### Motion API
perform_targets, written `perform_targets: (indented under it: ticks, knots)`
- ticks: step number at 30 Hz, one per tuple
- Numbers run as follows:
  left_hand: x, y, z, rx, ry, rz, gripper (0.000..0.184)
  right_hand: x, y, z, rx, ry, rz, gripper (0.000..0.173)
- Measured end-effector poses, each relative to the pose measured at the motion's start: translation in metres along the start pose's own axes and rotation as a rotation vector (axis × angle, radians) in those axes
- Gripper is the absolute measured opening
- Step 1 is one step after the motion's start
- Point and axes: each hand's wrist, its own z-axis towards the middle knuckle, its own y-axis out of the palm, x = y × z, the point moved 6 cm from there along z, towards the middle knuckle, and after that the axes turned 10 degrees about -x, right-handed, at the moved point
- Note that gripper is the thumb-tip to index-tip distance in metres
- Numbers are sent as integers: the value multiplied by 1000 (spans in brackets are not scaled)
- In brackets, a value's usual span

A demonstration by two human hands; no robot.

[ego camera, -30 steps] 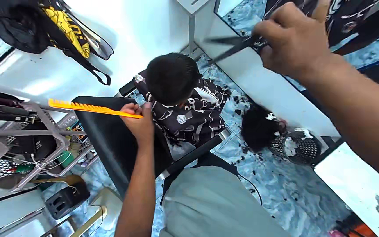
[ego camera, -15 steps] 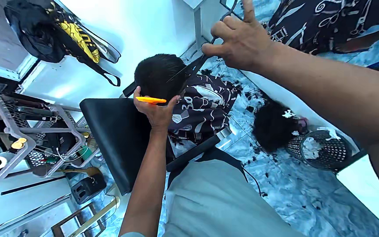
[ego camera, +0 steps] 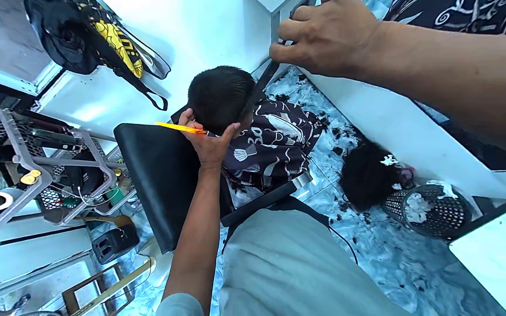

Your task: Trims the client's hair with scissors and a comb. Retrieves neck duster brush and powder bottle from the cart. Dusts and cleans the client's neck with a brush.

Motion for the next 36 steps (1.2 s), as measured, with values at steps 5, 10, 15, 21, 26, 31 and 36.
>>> perform_targets:
  ticks: [5,10,15,21,26,31,36]
  knots:
    - [-5,-2,0,1,-40,-25,78,0,-6,11,-69,1,-10,22]
    - [-8,-6,2,4,-81,-55,79,-3,-17,22,-68,-12,-1,19]
    - [-10,-10,5,2,-102,-88,81,-7,-28,32,-103,-20,-21,18]
    - [-21,-11,2,56,-100,-133,90,-22,-46,38,-190,0,-43,22]
    - [-34,-12,-2,113,-134,-206,92,-44,-71,45,-368,54,-112,29]
    - [-48,-14,-9,146,-181,-263,93,-65,-95,63,-473,83,-185,25]
    - [-62,-15,-14,135,-259,-291,110,-83,-111,82,-546,98,-239,21]
